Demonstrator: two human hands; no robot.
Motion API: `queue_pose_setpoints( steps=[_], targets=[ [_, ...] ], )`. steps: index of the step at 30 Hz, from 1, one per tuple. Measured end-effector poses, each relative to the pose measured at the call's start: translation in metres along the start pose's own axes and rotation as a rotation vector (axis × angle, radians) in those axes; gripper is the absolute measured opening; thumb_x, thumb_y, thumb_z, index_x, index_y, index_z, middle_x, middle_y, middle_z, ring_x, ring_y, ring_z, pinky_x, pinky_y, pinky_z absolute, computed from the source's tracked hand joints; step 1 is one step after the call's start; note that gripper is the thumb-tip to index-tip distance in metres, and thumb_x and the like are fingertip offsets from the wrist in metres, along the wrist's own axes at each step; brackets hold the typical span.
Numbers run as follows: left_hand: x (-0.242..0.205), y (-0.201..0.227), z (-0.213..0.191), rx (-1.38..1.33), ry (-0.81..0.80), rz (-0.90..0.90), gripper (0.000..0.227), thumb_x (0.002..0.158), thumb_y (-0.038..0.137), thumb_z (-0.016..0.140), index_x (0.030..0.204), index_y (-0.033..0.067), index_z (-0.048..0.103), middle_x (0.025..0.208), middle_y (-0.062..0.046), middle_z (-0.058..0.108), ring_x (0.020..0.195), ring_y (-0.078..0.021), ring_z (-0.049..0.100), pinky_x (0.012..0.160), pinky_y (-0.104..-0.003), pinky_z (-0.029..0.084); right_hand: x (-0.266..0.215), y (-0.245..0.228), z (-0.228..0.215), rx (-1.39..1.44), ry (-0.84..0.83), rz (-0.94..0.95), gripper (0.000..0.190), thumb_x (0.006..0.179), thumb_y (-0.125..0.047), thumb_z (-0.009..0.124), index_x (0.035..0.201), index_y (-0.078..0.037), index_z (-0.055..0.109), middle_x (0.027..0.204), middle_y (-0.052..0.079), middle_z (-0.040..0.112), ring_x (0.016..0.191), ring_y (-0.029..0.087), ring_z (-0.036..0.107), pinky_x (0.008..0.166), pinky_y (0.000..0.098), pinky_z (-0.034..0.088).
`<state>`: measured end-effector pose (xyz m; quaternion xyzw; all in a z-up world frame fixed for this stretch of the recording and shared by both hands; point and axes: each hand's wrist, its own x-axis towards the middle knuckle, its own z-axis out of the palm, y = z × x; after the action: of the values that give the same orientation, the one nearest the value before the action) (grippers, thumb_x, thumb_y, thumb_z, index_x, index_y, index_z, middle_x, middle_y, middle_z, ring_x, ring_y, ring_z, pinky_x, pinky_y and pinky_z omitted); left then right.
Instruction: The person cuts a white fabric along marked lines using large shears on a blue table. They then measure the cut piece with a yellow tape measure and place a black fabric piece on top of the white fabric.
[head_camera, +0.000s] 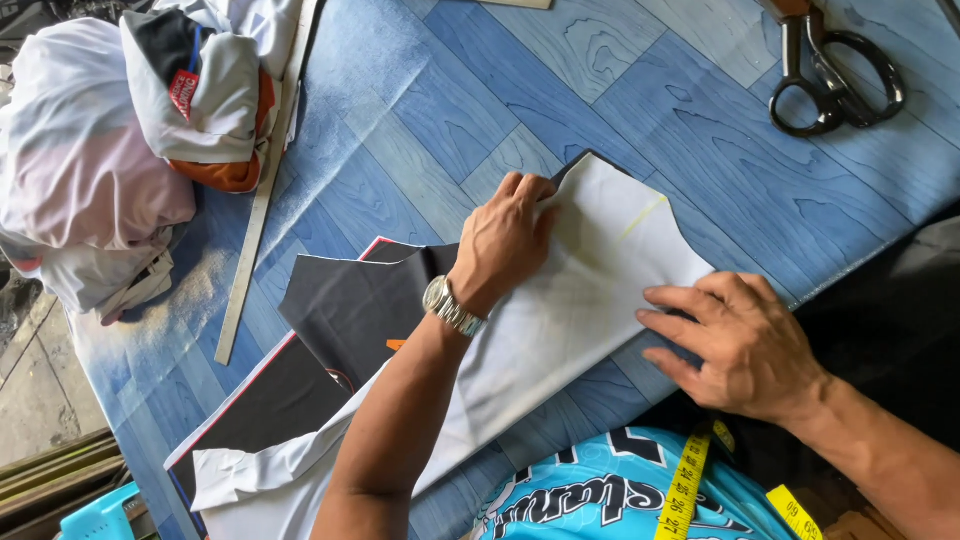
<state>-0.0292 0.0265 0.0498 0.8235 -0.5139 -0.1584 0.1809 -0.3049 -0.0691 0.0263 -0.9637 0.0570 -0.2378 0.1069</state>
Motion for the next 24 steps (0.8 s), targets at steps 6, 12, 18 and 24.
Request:
queue_pose_setpoints(
  steps=[6, 12, 18, 24],
  targets=[
    [-0.064, -0.016, -0.025, 0.039, -0.014, -0.028, 0.063, 0.096, 0.043, 0.061, 0.149, 0.0135, 0.042, 0.112, -0.011, 0.062, 0.094, -0.0341, 0.064, 0.076, -0.046, 0.050, 0.000, -0.003, 0.000, 0.058, 0.037, 0.004, 0.033, 0.086, -0.044, 0.069, 0.110, -0.022, 0.077, 0.125, -0.008, 0.069, 0.096, 0.021, 0.055, 0.081, 0.0368, 0.041],
    [-0.056, -0.040, -0.006, -0.021, 0.175, -0.093, 0.043, 0.091, 0.008, 0.053, 0.134, 0.0156, 0.055, 0.109, -0.006, 0.065, 0.084, -0.0279, 0.066, 0.065, -0.044, 0.053, 0.005, -0.008, -0.002, 0.049, 0.081, 0.007, 0.023, 0.089, -0.036, 0.070, 0.106, -0.022, 0.079, 0.118, -0.007, 0.073, 0.089, 0.020, 0.058, 0.076, 0.0357, 0.040],
    [-0.054, -0.042, -0.005, 0.002, 0.089, -0.154, 0.044, 0.089, 0.008, 0.049, 0.130, 0.0184, 0.056, 0.104, -0.007, 0.059, 0.076, -0.0300, 0.064, 0.062, -0.046, 0.052, 0.003, -0.006, -0.001, 0.055, 0.046, 0.003, 0.027, 0.088, -0.039, 0.071, 0.104, -0.020, 0.079, 0.120, -0.005, 0.072, 0.090, 0.019, 0.056, 0.077, 0.0342, 0.040],
    [-0.053, -0.046, -0.003, -0.024, 0.142, -0.114, 0.046, 0.086, 0.006, 0.048, 0.130, 0.0167, 0.057, 0.105, -0.007, 0.062, 0.079, -0.0287, 0.064, 0.066, -0.044, 0.053, 0.003, -0.011, -0.002, 0.030, 0.041, 0.011, 0.030, 0.089, -0.034, 0.069, 0.115, -0.021, 0.077, 0.127, -0.004, 0.069, 0.092, 0.021, 0.056, 0.078, 0.0348, 0.040]
  ],
)
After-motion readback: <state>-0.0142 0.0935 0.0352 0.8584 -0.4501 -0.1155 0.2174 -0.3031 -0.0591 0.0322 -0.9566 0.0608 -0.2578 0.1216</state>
